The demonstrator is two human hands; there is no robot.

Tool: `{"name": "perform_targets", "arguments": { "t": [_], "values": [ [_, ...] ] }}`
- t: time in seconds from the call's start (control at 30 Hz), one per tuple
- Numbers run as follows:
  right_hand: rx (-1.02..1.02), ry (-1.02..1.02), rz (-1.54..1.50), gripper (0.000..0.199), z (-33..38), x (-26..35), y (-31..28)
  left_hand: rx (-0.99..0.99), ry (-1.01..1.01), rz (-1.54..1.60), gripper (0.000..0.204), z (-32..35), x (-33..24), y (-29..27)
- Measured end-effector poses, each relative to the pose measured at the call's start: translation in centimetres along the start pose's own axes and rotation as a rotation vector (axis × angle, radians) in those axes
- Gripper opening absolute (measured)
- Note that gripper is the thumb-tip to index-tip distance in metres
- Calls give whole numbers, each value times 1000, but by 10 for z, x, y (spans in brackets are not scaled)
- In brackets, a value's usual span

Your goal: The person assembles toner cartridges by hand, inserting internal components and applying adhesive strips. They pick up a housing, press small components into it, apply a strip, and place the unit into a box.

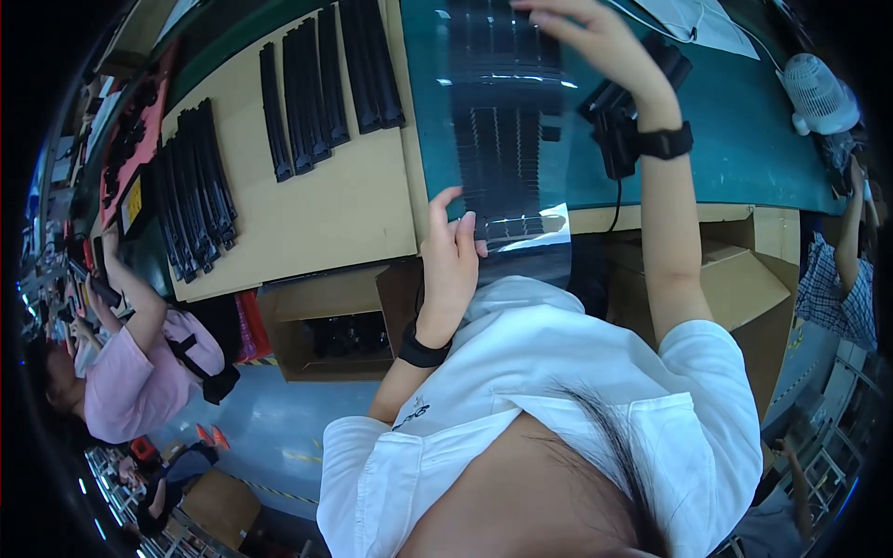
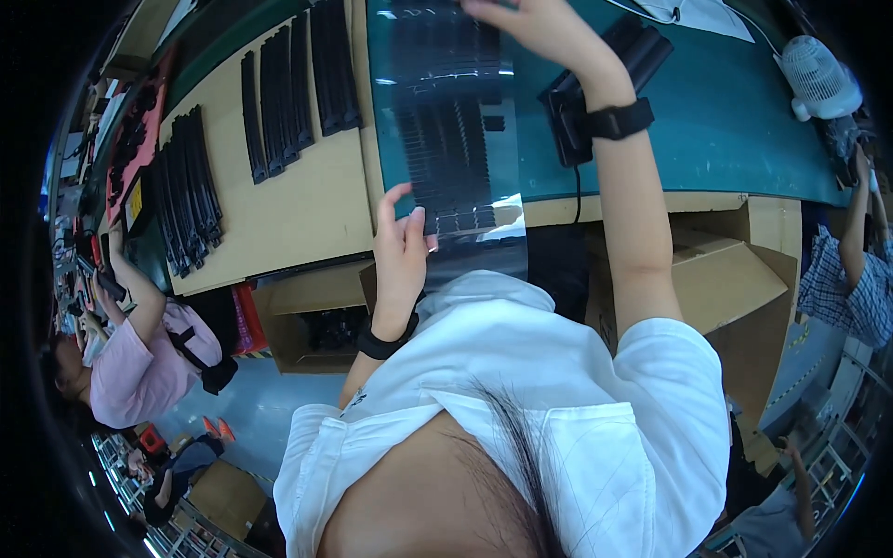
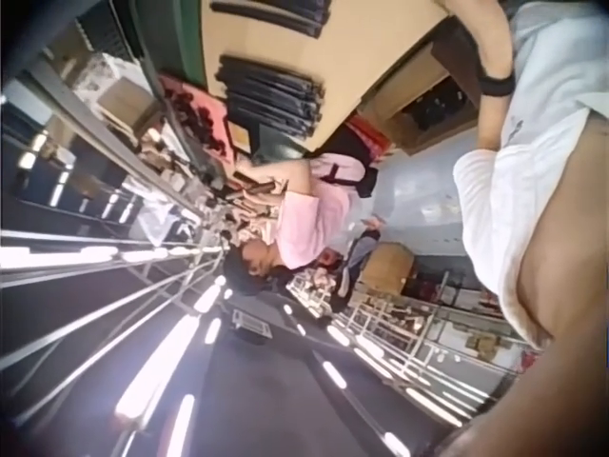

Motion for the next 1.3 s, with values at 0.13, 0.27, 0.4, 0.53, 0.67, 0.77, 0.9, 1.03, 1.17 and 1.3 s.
{"name": "perform_targets", "arguments": {
  "t": [0.13,0.27,0.4,0.53,0.67,0.77,0.9,1.03,1.17,1.3],
  "values": [
    [202,379,209,42,35,-89,-10,102,-49,15,32,-3,4,11],
    [157,924,27,62,75,-136,-52,69,-62,64,33,-2,17,12],
    [57,1247,226,77,115,-161,-61,-24,19,138,31,1,23,19],
    [70,1264,406,88,129,-170,-48,-94,32,167,30,4,27,20],
    [73,1215,484,94,122,-165,-37,-188,72,169,30,5,25,17],
    [116,1236,499,94,122,-174,-33,-120,-40,72,32,2,18,12],
    [100,1254,586,91,131,-214,-44,-50,27,-117,33,1,9,0],
    [148,1275,528,82,118,-186,-46,114,145,-418,32,7,-22,-11],
    [87,1355,542,70,122,-185,-56,272,189,-500,30,1,-59,-13],
    [129,1379,527,59,127,-182,-56,227,325,-578,30,-4,-83,-17]
  ]
}}
Point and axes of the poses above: each hand's wrist, its own z-axis away from the middle knuckle, its own y-axis out of the palm, x = y × z, the point moved 6 cm from there along -z, towards the middle knuckle, and after that the axes turned 14 degrees about y, right-handed, at the moved point
